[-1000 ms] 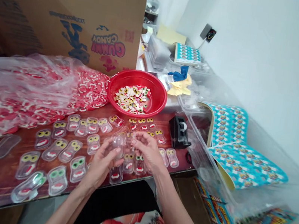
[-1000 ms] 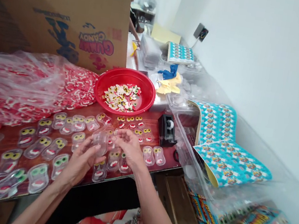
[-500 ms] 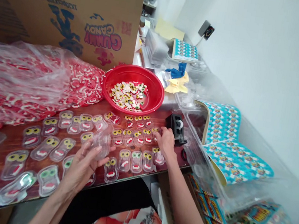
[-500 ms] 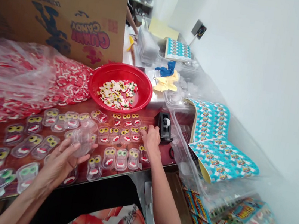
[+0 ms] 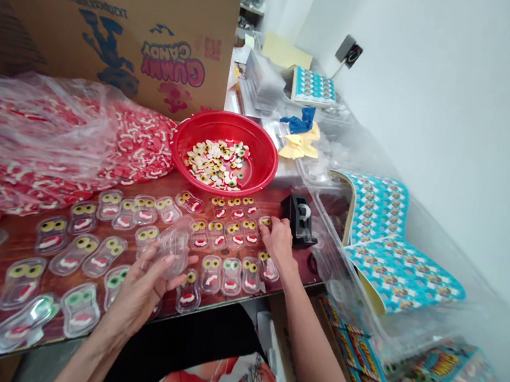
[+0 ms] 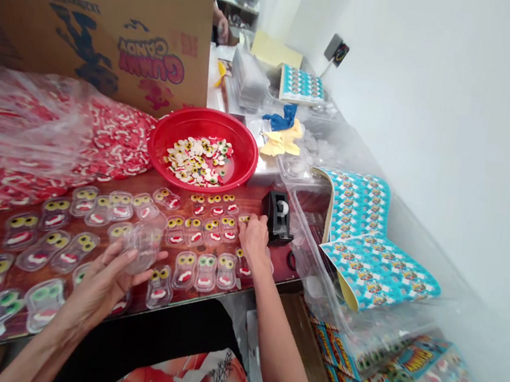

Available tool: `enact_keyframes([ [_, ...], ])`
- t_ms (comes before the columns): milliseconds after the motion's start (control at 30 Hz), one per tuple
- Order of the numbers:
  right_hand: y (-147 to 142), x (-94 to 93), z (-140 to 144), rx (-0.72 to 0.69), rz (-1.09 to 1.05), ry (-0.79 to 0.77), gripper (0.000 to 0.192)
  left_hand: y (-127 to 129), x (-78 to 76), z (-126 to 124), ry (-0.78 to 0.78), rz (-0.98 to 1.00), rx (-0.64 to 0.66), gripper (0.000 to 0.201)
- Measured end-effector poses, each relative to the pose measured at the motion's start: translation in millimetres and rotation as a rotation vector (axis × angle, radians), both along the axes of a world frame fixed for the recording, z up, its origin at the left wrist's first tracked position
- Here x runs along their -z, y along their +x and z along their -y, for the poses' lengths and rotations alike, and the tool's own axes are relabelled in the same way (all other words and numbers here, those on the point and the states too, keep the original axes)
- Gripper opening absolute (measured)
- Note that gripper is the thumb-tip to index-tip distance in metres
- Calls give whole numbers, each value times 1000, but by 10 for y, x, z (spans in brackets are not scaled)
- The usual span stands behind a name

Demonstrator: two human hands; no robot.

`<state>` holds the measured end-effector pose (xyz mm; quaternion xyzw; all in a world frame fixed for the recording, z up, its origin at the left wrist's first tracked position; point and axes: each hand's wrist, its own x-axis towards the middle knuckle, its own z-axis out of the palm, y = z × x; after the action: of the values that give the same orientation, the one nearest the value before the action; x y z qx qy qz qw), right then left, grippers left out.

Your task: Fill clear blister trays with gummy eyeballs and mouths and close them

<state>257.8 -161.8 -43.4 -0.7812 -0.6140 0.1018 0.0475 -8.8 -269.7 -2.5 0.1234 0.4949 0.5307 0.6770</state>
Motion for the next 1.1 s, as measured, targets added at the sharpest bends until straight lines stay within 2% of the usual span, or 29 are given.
enact_keyframes([
  [333, -57, -19, -85, -40, 60, -64, 29, 88, -6, -32, 22, -5, 63, 41],
  [567, -10, 2, -31, -72, 144, -89, 31, 164, -34, -23, 24, 30, 39, 43],
  [800, 35, 17, 86, -39, 76, 41, 40, 229, 36, 40, 42, 61, 18, 49],
  [900, -109, -96, 239, -92, -171, 213, 38, 259, 73, 46, 81, 67, 54, 50],
  [967, -321, -191, 395, -193, -524, 277, 32, 283, 108, 49, 111, 48, 68, 51],
  [1033, -594, -270, 563, -280, -940, 167, 34, 304, 147, 57, 125, -5, 65, 52],
  [1100, -850, -315, 695, -264, -1212, 33, 39, 312, 180, 72, 125, -66, 42, 55],
])
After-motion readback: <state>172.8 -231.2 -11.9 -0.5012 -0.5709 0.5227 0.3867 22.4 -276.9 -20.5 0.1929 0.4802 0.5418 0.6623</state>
